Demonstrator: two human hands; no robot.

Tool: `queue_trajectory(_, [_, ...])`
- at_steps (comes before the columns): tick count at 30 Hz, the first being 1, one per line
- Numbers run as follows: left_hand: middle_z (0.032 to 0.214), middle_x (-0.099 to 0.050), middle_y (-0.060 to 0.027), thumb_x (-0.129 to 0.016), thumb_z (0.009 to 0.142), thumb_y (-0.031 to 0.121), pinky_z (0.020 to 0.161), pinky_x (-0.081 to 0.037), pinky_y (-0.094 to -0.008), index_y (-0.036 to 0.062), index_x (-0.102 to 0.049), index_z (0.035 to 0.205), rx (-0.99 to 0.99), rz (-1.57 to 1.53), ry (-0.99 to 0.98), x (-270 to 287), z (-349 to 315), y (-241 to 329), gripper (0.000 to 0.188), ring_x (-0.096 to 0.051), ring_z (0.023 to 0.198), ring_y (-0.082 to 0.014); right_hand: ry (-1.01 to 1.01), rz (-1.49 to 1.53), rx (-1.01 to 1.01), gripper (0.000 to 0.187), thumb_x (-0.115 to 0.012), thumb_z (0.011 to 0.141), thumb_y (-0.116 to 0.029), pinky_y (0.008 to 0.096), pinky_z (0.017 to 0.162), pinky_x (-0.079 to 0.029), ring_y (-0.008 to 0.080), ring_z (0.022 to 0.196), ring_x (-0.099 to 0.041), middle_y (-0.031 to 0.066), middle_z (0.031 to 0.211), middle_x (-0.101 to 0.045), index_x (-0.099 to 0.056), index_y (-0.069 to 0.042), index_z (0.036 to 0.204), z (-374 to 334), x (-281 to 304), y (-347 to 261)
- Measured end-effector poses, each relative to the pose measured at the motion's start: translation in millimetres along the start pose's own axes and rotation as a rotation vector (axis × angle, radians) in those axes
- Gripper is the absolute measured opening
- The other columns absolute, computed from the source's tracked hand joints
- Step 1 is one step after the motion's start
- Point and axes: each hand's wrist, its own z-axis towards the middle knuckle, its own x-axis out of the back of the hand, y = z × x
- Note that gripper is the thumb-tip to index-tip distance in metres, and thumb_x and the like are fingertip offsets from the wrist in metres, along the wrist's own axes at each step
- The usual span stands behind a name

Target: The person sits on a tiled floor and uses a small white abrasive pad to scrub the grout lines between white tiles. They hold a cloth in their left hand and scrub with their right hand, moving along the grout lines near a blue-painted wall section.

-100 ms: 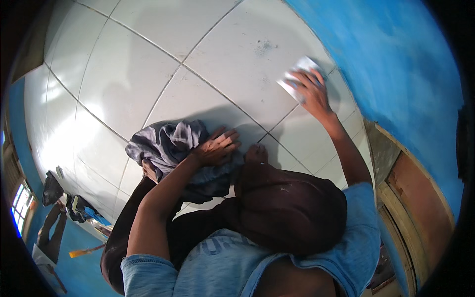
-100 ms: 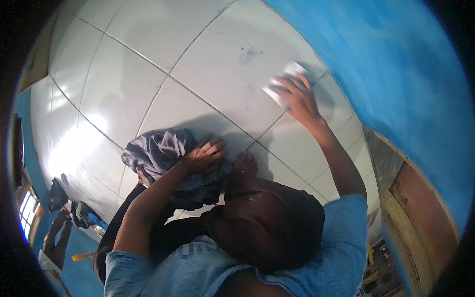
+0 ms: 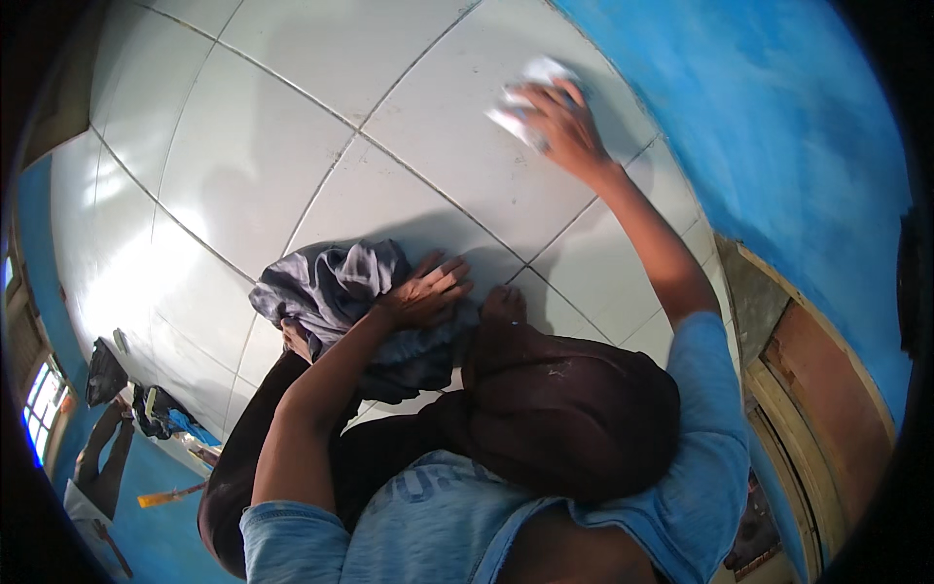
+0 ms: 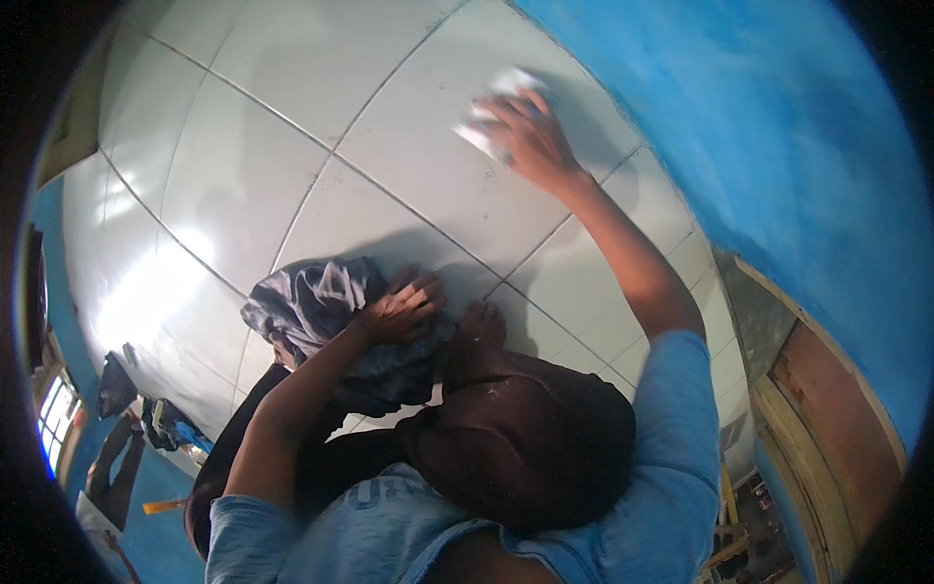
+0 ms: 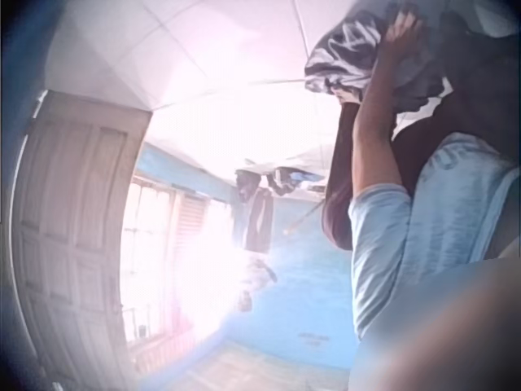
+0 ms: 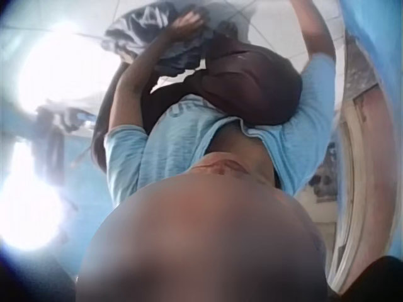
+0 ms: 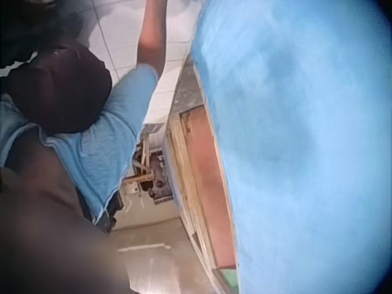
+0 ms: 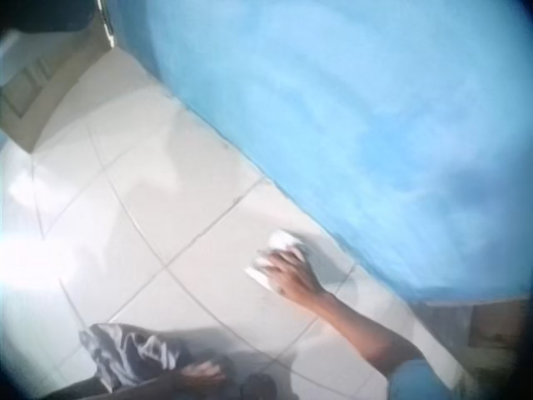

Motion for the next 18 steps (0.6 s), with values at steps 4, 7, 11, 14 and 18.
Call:
queue_trajectory(4, [0.133,-0.042,-0.0135,-0.056,0.081,0.026,0.11,-0.02,-0.0503,0.0093,-0.047,0.124,0.022,0.032,0.029,27.7,12.7,-30.8,0.046,-0.034,0.131,-0.0283,0.229,-0.162,0.111,0.055,-0.068,0.064,-0.002,0.042,0.103,-0.03,0.0173,0.116,-0.049,-0.0002,0.124,-0.055,-0.062,-0.023,0.114,135.8,-1.8,43.7])
queue_trajectory(7, [0.133,-0.041,-0.0136,-0.055,0.082,0.026,0.11,-0.019,-0.0504,0.0096,-0.046,0.124,0.019,0.087,0.018,18.6,3.3,-43.6,0.047,-0.033,0.131,-0.0283,0.255,-0.098,0.157,0.058,-0.063,0.063,0.005,0.0418,0.105,-0.028,0.0174,0.116,-0.05,0.0004,0.123,-0.056,-0.062,-0.021,0.115,137.4,8.5,44.9])
queue_trajectory(11, [0.134,-0.04,-0.0141,-0.055,0.082,0.026,0.11,-0.019,-0.0502,0.01,-0.044,0.126,0.031,0.012,0.006,7.7,-0.8,-35.6,0.048,-0.03,0.133,-0.0285,0.126,0.004,0.019,0.056,-0.067,0.066,-0.003,0.0466,0.104,-0.029,0.0196,0.116,-0.05,0.0013,0.122,-0.056,-0.061,-0.025,0.117,1.9,45.4,-28.8])
queue_trajectory(14, [0.136,-0.038,-0.0142,-0.055,0.082,0.026,0.11,-0.019,-0.0502,0.0103,-0.043,0.127,0.013,0.004,-0.003,14.0,6.4,-33.4,0.049,-0.029,0.133,-0.0288,-0.063,-0.013,-0.055,0.038,-0.056,0.079,-0.013,0.0466,0.103,-0.031,0.0207,0.117,-0.049,0.0023,0.125,-0.054,-0.062,-0.024,0.116,-113.9,8.1,-76.2])
queue_trajectory(18, [0.136,-0.038,-0.0142,-0.055,0.082,0.027,0.11,-0.019,-0.0507,0.0101,-0.042,0.127,-0.002,0.046,0.025,8.3,5.0,-33.7,0.05,-0.029,0.133,-0.0288,-0.049,-0.004,-0.153,0.046,-0.059,0.076,-0.012,0.0471,0.104,-0.027,0.0231,0.121,-0.045,0.0038,0.13,-0.049,-0.059,-0.024,0.12,-123.0,-30.8,-98.0])
